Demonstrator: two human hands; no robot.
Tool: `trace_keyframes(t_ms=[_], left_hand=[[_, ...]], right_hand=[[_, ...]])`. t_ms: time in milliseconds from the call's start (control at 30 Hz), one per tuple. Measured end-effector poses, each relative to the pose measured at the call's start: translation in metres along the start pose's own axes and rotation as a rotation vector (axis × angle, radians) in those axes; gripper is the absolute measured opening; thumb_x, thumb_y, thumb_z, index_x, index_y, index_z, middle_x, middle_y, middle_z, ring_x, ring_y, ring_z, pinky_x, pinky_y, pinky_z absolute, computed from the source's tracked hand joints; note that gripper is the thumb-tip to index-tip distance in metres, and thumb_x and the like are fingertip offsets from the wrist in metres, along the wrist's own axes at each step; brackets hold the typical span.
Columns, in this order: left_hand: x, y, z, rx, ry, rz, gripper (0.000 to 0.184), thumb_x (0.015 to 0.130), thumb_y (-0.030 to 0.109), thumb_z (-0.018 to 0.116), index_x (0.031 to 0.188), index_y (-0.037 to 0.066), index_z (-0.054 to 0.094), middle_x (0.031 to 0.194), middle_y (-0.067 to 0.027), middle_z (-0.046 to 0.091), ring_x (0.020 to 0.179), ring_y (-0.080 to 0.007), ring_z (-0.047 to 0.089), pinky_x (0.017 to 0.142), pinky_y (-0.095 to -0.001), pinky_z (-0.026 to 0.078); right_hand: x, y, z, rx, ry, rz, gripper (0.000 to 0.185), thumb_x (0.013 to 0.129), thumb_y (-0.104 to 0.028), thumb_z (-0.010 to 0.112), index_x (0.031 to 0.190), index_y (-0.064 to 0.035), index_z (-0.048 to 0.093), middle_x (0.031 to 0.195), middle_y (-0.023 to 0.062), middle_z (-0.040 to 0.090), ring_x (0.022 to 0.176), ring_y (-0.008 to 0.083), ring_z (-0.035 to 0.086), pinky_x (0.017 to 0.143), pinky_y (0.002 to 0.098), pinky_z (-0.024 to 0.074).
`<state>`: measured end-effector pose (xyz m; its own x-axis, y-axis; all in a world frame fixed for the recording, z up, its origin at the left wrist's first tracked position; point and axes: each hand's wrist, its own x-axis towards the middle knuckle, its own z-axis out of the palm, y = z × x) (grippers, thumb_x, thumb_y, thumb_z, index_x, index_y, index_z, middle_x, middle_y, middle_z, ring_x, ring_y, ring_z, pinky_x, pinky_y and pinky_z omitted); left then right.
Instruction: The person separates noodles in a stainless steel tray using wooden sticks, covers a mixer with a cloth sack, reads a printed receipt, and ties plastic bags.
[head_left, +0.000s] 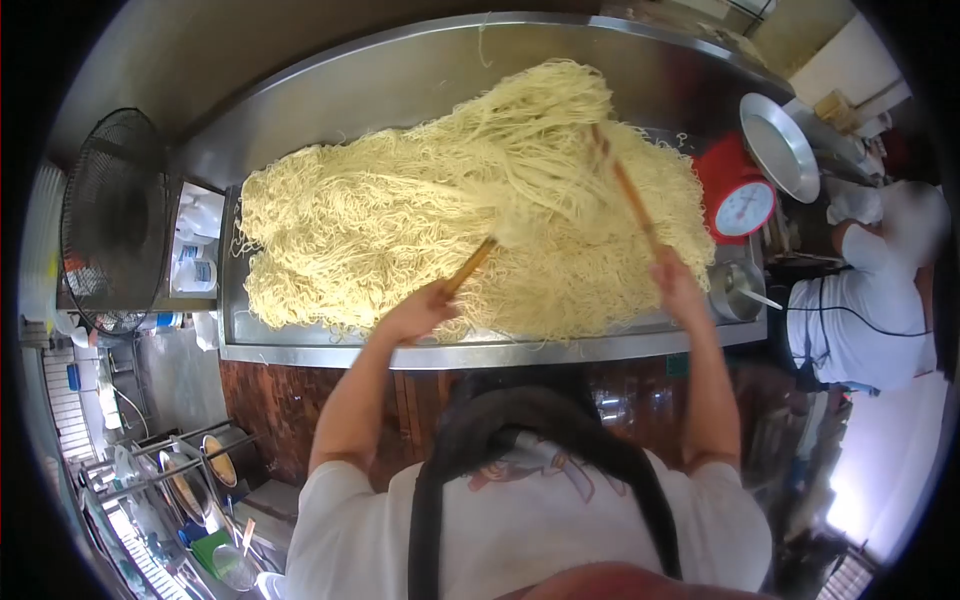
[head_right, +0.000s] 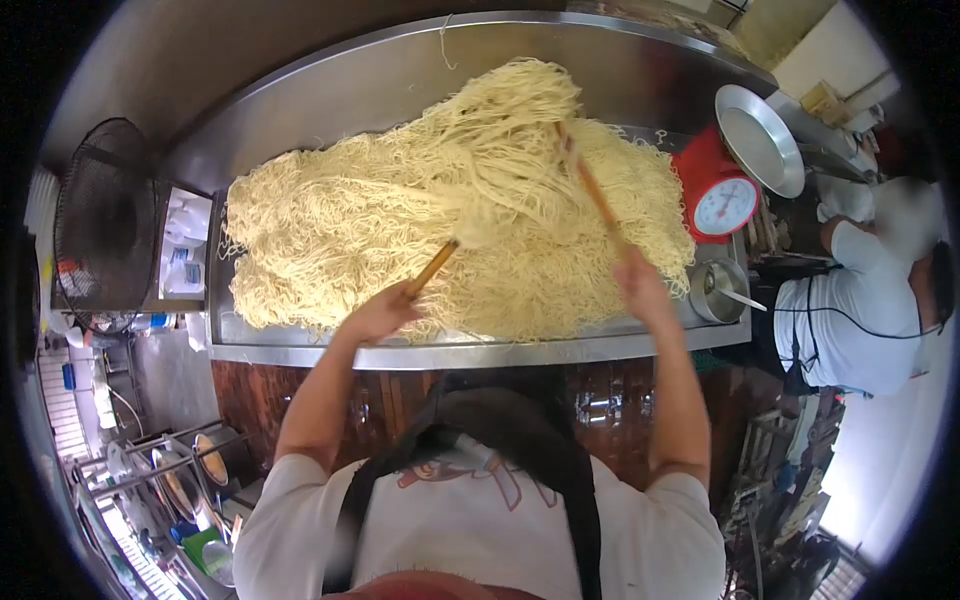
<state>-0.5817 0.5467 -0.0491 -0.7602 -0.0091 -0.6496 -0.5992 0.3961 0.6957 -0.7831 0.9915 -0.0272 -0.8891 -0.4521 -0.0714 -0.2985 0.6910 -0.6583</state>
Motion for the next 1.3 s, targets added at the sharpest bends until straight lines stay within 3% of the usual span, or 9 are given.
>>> trace_keyframes(t_ms=[200, 300, 400, 600, 833, 1000, 1100, 1233, 1300], left_hand=[[-0.229, -0.039, -0.087, 0.137, 0.116, -0.256, 0.039, 0.087, 0.021, 0.075, 0.118, 0.0, 0.061, 0.091, -0.0141, 0.068, 0.087, -0.0248, 0.065, 0.079, -0.0396, 0.051], [-0.231, -0.003, -0.077, 0.116, 0.187, -0.56, 0.04, 0.087, 0.018, 0.071, 0.121, -0.002, 0.06, 0.095, -0.0181, 0.07, 0.092, -0.0321, 0.068, 0.083, -0.0424, 0.052], [-0.104, -0.12, -0.026, 0.396, 0.418, -0.058, 0.049, 0.089, 0.013, 0.065, 0.133, -0.005, 0.053, 0.112, -0.0326, 0.067, 0.107, -0.0495, 0.063, 0.093, -0.0521, 0.051], [0.04, -0.044, -0.043, -0.078, 0.317, 0.115, 0.04, 0.094, 0.03, 0.07, 0.111, -0.003, 0.054, 0.079, -0.0107, 0.061, 0.053, -0.0197, 0.056, 0.051, -0.0389, 0.048], [0.049, -0.058, 0.019, -0.103, 0.235, 0.07, 0.035, 0.089, 0.02, 0.072, 0.11, 0.001, 0.052, 0.076, -0.0067, 0.056, 0.054, -0.0176, 0.057, 0.046, -0.0349, 0.047], [-0.014, 0.033, -0.012, -0.113, 0.218, 0.094, 0.032, 0.09, 0.016, 0.071, 0.112, 0.002, 0.052, 0.076, -0.0047, 0.058, 0.056, -0.0126, 0.054, 0.047, -0.0289, 0.044], [-0.063, -0.045, -0.07, 0.087, 0.165, 0.024, 0.045, 0.087, 0.014, 0.071, 0.126, -0.003, 0.057, 0.094, -0.011, 0.064, 0.075, -0.0181, 0.057, 0.071, -0.0326, 0.049], [-0.232, -0.078, -0.103, 0.138, 0.184, -0.298, 0.025, 0.086, 0.014, 0.069, 0.106, 0.004, 0.059, 0.069, -0.0047, 0.053, 0.059, -0.0131, 0.052, 0.051, -0.0324, 0.042], [-0.291, -0.051, -0.107, 0.027, 0.092, -0.505, 0.023, 0.088, 0.015, 0.065, 0.105, 0.002, 0.058, 0.075, -0.0127, 0.062, 0.066, -0.0261, 0.065, 0.058, -0.0412, 0.049]], right_hand=[[-0.072, -0.103, -0.173, -0.47, -0.248, 0.356, 0.038, 0.089, -0.009, 0.067, 0.125, -0.0047, 0.056, 0.102, 0.0252, 0.068, 0.102, 0.0474, 0.062, 0.084, 0.0531, 0.0489], [-0.035, -0.077, -0.118, -0.513, -0.35, 0.144, 0.026, 0.091, -0.013, 0.062, 0.116, -0.0038, 0.063, 0.1, 0.0267, 0.068, 0.097, 0.0465, 0.064, 0.084, 0.0539, 0.0501], [0.075, -0.019, 0.058, -0.402, -0.375, -0.016, 0.035, 0.094, -0.015, 0.052, 0.123, 0.0014, 0.063, 0.1, 0.027, 0.069, 0.092, 0.0444, 0.067, 0.084, 0.0535, 0.0524], [0.154, -0.13, 0.164, -0.09, -0.411, -0.162, 0.029, 0.102, -0.023, 0.052, 0.119, 0.0, 0.053, 0.093, 0.0215, 0.068, 0.081, 0.0362, 0.065, 0.072, 0.0449, 0.0501], [0.047, -0.093, 0.229, 0.131, -0.252, -0.025, 0.026, 0.103, -0.026, 0.052, 0.113, -0.0018, 0.054, 0.089, 0.0212, 0.066, 0.08, 0.0363, 0.065, 0.071, 0.0483, 0.0501], [0.026, -0.105, 0.095, 0.24, 0.078, -0.033, 0.031, 0.103, -0.029, 0.057, 0.118, -0.0026, 0.056, 0.087, 0.0193, 0.063, 0.077, 0.0307, 0.061, 0.071, 0.043, 0.0495], [-0.007, -0.027, 0.012, -0.079, -0.097, 0.105, 0.034, 0.099, -0.021, 0.061, 0.124, 0.0009, 0.056, 0.098, 0.0265, 0.067, 0.089, 0.0444, 0.064, 0.078, 0.0471, 0.0515], [-0.105, -0.076, -0.119, -0.299, -0.301, 0.197, 0.04, 0.089, -0.011, 0.066, 0.128, -0.0042, 0.056, 0.1, 0.0279, 0.067, 0.1, 0.0498, 0.063, 0.083, 0.0516, 0.0504], [-0.117, -0.088, -0.109, -0.354, -0.461, 0.251, 0.042, 0.089, -0.01, 0.065, 0.129, -0.0056, 0.056, 0.101, 0.0286, 0.066, 0.101, 0.0493, 0.063, 0.084, 0.0519, 0.0503]])
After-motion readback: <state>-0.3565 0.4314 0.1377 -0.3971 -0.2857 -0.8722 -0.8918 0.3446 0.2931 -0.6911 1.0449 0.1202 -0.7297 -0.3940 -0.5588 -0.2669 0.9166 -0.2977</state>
